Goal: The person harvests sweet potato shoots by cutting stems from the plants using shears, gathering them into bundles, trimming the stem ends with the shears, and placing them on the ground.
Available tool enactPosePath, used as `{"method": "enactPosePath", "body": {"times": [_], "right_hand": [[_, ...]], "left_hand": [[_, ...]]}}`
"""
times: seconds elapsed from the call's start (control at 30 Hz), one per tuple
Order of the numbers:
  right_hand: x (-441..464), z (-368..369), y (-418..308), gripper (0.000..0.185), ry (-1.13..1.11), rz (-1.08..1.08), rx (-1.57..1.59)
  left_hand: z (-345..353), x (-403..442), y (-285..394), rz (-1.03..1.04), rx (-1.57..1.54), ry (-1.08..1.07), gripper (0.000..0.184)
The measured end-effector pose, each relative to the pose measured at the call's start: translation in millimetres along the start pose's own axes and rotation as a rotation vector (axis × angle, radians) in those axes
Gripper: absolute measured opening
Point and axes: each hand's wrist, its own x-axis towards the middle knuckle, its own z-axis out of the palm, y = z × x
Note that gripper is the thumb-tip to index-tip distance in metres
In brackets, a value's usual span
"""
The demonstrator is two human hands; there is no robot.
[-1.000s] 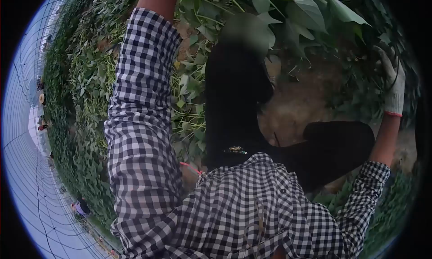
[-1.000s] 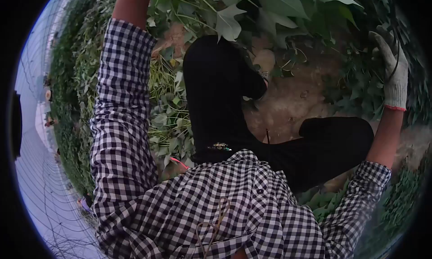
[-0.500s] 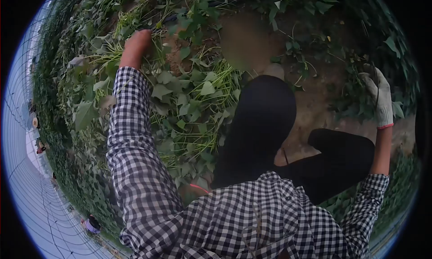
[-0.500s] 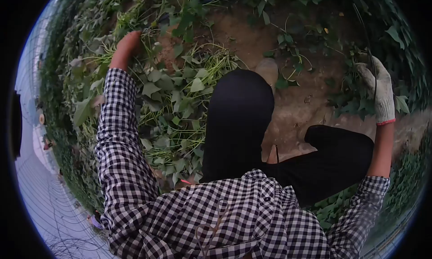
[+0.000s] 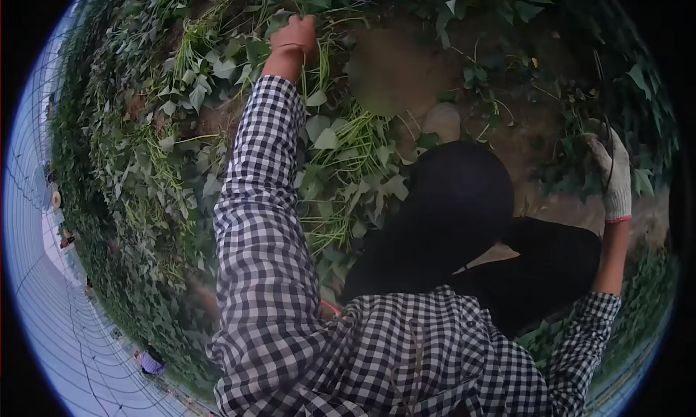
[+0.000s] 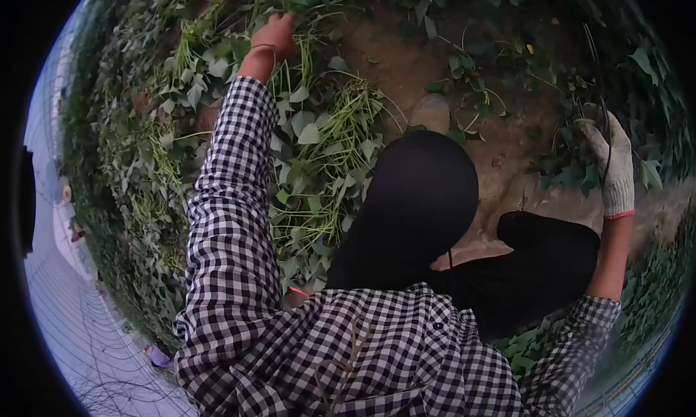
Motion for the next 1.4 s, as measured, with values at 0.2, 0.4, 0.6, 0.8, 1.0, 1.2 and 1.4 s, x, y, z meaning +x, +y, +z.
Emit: {"method": "enactPosePath", "body": {"times": [0.2,0.4,0.6,0.8,1.0,1.2,1.4], "right_hand": [[-15.7,8.2,-10.8,0.043,-0.106,-0.173,-0.082],[-2.8,36.6,-52.5,0.041,-0.215,-0.264,-0.282],[-5.3,69.5,-77.9,0.039,-0.257,-0.33,-0.509],[-19.0,92.8,-88.9,0.037,-0.256,-0.344,-0.653],[-26.9,89.8,-94.9,0.035,-0.259,-0.339,-0.752],[-35.5,75.5,-101.2,0.033,-0.259,-0.353,-0.822],[-49.3,51.3,-79.9,0.028,-0.301,-0.286,-0.766]], "left_hand": [[-85.2,-197.3,52.8,0.157,-0.62,0.074,0.029],[43.8,-357.1,82.0,0.216,-0.899,-0.85,0.025],[122.2,-450.8,58.1,-0.084,-0.879,-0.922,0.026],[144.1,-490.2,47.4,-0.16,-0.907,-0.89,0.027],[143.6,-500.9,44.9,-0.172,-0.92,-0.876,0.028],[139.9,-494.0,39.6,-0.133,-0.897,-0.873,0.029],[159.2,-455.3,51.0,0.019,-0.76,-0.963,0.03]]}}
